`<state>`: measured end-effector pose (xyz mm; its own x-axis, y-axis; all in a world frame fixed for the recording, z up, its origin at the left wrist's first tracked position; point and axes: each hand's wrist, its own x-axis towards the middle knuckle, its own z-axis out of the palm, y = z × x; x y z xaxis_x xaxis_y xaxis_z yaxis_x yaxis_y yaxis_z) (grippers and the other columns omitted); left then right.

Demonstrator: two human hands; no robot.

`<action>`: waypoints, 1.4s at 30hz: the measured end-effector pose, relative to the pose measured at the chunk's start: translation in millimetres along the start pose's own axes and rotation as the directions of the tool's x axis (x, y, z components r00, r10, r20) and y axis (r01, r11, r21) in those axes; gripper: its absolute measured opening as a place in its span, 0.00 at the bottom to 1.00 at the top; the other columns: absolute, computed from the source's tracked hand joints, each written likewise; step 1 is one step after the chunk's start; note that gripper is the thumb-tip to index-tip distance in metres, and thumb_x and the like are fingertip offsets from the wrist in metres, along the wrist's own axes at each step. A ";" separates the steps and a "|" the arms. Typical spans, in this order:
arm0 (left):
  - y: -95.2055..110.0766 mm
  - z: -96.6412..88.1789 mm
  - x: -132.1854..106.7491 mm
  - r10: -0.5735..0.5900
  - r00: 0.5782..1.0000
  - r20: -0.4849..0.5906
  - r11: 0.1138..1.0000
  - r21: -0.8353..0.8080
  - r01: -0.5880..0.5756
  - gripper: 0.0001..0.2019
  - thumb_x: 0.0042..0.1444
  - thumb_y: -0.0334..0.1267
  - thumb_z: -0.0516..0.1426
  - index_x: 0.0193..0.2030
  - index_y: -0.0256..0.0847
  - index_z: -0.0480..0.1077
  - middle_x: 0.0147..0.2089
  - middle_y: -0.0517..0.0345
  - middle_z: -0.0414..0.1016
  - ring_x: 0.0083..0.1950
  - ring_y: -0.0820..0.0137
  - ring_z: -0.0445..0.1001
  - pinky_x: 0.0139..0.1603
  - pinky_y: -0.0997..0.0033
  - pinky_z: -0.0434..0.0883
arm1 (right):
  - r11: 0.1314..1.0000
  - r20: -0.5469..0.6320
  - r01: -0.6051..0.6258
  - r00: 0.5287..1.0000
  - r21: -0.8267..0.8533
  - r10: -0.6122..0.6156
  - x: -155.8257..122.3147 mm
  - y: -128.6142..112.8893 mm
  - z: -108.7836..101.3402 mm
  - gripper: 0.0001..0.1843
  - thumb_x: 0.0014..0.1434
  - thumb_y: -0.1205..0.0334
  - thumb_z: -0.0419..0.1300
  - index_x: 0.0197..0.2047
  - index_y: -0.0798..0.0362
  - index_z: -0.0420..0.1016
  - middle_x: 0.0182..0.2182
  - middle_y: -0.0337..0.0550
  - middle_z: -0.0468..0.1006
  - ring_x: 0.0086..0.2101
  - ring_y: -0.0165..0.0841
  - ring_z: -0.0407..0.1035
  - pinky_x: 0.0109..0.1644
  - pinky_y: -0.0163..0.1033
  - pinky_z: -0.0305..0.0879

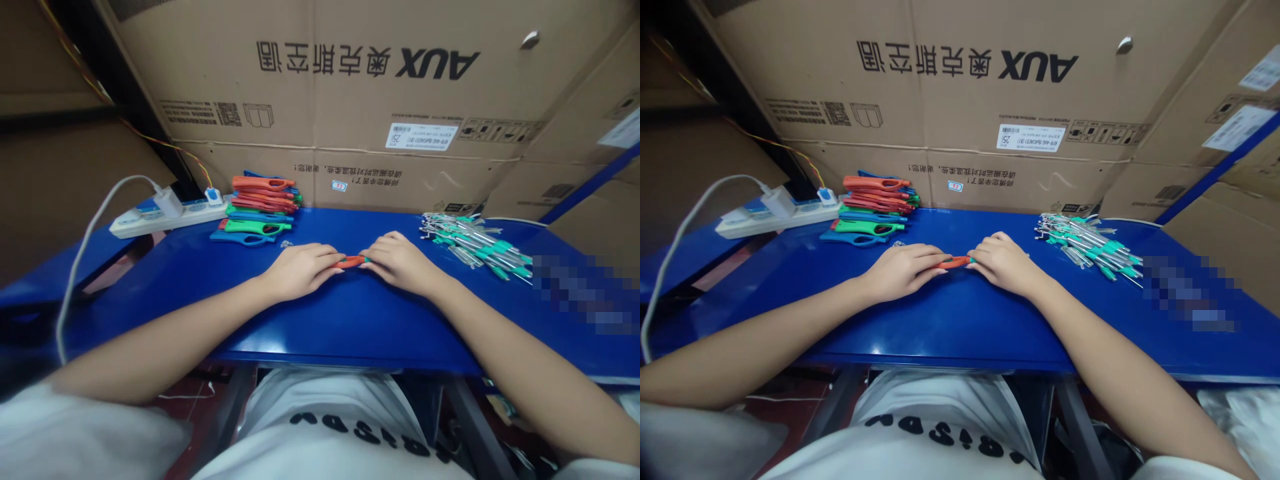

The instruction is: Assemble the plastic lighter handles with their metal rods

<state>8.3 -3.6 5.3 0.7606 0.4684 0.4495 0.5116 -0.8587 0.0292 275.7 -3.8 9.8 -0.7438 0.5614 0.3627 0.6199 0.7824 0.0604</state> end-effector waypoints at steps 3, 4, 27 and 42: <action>-0.1 1.6 0.1 0.016 1.000 0.013 1.000 -0.012 -0.016 0.17 0.72 0.45 0.49 0.55 0.42 0.75 0.53 0.53 0.80 0.51 0.65 0.78 0.48 0.69 0.73 | 1.000 0.022 0.016 1.000 0.002 -0.016 1.9 -4.6 1.8 0.16 0.71 0.56 0.52 0.46 0.56 0.79 0.39 0.50 0.83 0.40 0.38 0.72 0.49 0.45 0.58; -0.7 2.1 0.2 0.018 1.000 0.017 1.000 -0.016 -0.018 0.17 0.71 0.45 0.49 0.55 0.42 0.75 0.53 0.53 0.79 0.52 0.65 0.78 0.49 0.68 0.73 | 1.000 0.031 0.011 0.999 0.008 -0.011 1.5 -3.8 1.4 0.16 0.71 0.56 0.53 0.48 0.56 0.79 0.40 0.50 0.83 0.40 0.39 0.72 0.50 0.45 0.57; 4.5 2.3 -2.2 -0.064 0.996 -0.056 0.973 -0.227 0.049 0.14 0.67 0.41 0.54 0.51 0.42 0.78 0.46 0.54 0.82 0.44 0.68 0.80 0.41 0.72 0.74 | 0.995 0.040 0.089 0.995 -0.038 -0.088 -2.7 -3.3 2.5 0.18 0.72 0.59 0.48 0.38 0.56 0.76 0.30 0.49 0.76 0.31 0.37 0.65 0.39 0.41 0.60; 6.6 1.5 1.8 -0.064 0.993 0.102 0.984 -0.158 0.080 0.19 0.64 0.41 0.56 0.61 0.46 0.72 0.53 0.55 0.79 0.50 0.64 0.78 0.44 0.69 0.73 | 0.998 0.104 -0.040 0.994 0.040 0.035 -1.6 -2.0 4.1 0.13 0.69 0.59 0.52 0.37 0.54 0.73 0.31 0.47 0.76 0.33 0.37 0.68 0.37 0.39 0.59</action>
<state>13.7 -8.2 5.0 0.7629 0.5413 0.3536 0.5013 -0.8406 0.2053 274.6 -5.1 5.3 -0.7434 0.6135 0.2663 0.6384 0.7697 0.0088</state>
